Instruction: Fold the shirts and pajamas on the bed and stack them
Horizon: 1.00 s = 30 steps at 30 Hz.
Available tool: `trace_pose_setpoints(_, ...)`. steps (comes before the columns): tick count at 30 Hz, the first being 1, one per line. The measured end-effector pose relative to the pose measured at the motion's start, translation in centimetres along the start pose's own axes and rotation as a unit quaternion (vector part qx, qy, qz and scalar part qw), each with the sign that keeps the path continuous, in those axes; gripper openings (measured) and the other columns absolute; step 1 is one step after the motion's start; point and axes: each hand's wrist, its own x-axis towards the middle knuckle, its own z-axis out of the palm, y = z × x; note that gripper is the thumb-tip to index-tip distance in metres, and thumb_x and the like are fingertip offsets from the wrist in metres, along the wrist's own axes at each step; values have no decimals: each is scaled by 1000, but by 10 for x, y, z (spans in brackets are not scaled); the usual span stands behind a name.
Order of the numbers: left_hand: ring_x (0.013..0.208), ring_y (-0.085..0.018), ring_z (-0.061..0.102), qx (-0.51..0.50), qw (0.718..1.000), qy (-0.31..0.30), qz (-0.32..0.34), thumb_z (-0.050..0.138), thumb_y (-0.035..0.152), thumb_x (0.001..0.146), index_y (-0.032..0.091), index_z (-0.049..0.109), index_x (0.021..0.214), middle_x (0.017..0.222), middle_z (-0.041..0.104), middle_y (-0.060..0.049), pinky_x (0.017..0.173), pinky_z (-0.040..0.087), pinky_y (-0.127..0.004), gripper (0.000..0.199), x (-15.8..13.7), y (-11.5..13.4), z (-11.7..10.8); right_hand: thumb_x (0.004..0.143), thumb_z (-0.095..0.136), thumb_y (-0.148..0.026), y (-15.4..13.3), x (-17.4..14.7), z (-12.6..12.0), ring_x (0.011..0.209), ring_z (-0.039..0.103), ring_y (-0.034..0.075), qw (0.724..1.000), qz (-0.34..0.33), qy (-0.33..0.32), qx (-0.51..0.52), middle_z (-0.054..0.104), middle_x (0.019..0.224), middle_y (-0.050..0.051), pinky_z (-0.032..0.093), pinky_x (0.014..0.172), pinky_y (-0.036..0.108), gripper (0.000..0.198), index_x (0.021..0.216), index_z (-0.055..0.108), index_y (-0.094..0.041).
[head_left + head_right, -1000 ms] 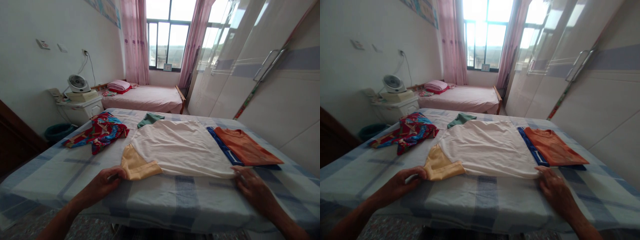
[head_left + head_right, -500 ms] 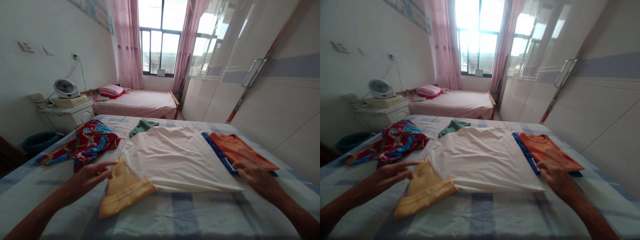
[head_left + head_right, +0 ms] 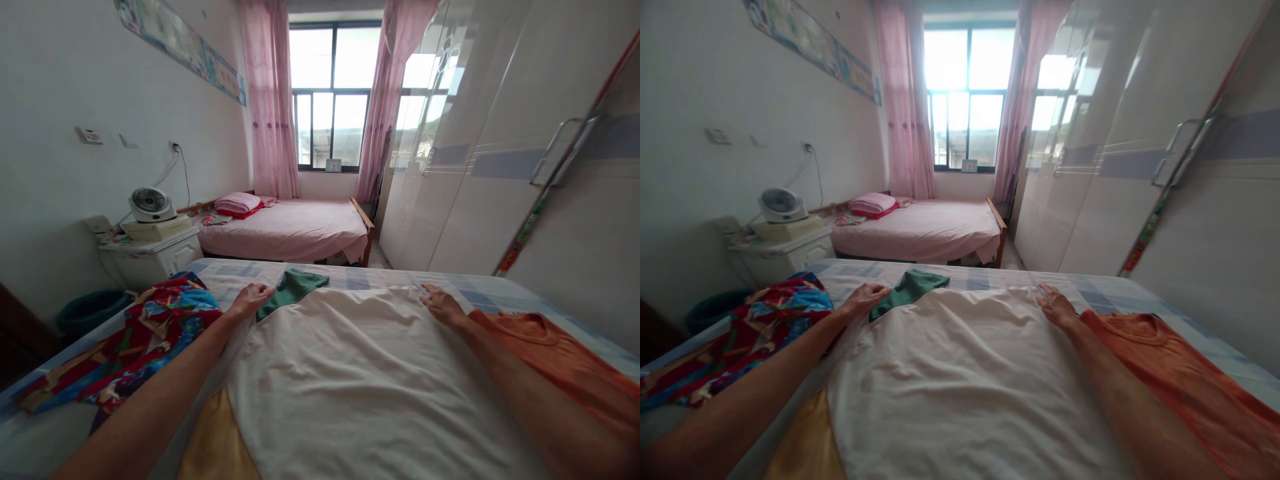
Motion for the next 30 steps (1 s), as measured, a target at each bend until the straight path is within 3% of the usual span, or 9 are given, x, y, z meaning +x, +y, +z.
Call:
trace_pose_setpoints(3,68,-23,60,-8,1000,14,-17,66,42,57,19,54,49,49,57,-3,56,35,-26,27,20,3,21,86,41,-32,-4,20,16,106,60,25,1000,22,4,-14,61,120,17,47,84,35,42,119,58,-14)
trace_pose_setpoints(6,59,-19,56,-40,999,10,-9,65,40,59,18,57,53,47,54,0,53,34,-25,24,25,8,33,83,46,-37,-7,30,18,93,63,26,999,33,-5,-19,66,105,16,47,76,34,35,101,66,-15)
trace_pose_setpoints(8,59,-16,55,-74,997,16,10,58,44,68,17,61,67,57,59,0,54,36,-24,27,24,11,33,83,45,-35,-5,33,10,91,62,23,999,34,1,-16,66,101,14,45,77,31,32,94,67,-15)
trace_pose_setpoints(11,63,-14,54,-109,989,88,52,45,47,80,17,60,86,72,63,0,58,39,-22,34,25,16,25,90,33,-36,4,37,-11,100,58,24,997,58,45,-12,62,109,19,42,80,30,43,107,62,-10)
trace_pose_setpoints(15,70,-16,57,13,976,187,108,40,37,88,17,60,92,77,64,-3,65,40,-24,28,39,22,24,90,31,-41,15,47,-27,97,60,28,989,145,37,2,64,105,22,43,74,33,50,114,58,-7)
trace_pose_setpoints(19,91,-24,61,146,974,156,78,43,23,87,15,60,103,101,65,-13,77,44,-31,25,45,29,40,86,41,-32,0,48,-19,102,59,34,984,178,24,-13,61,114,25,45,77,41,43,117,58,-7)
trace_pose_setpoints(22,111,-27,55,160,972,122,121,52,20,82,15,57,117,123,58,-15,93,42,-35,35,23,37,47,87,40,-35,-39,23,-16,123,46,34,994,96,44,-5,46,137,22,39,94,48,53,133,45,-10)
trace_pose_setpoints(27,136,-27,32,168,925,-67,333,45,42,90,23,48,134,145,41,-9,110,29,-45,47,-61,36,45,93,30,-47,-107,-65,-8,138,27,25,980,-192,-19,44,33,150,9,26,109,45,55,142,37,-22)
trace_pose_setpoints(30,138,-29,29,189,928,-120,297,40,46,92,25,47,136,148,37,-9,110,27,-50,50,-99,16,40,92,30,-51,-94,-103,2,138,29,25,973,-212,-95,-3,35,149,7,26,110,46,56,140,41,-25)
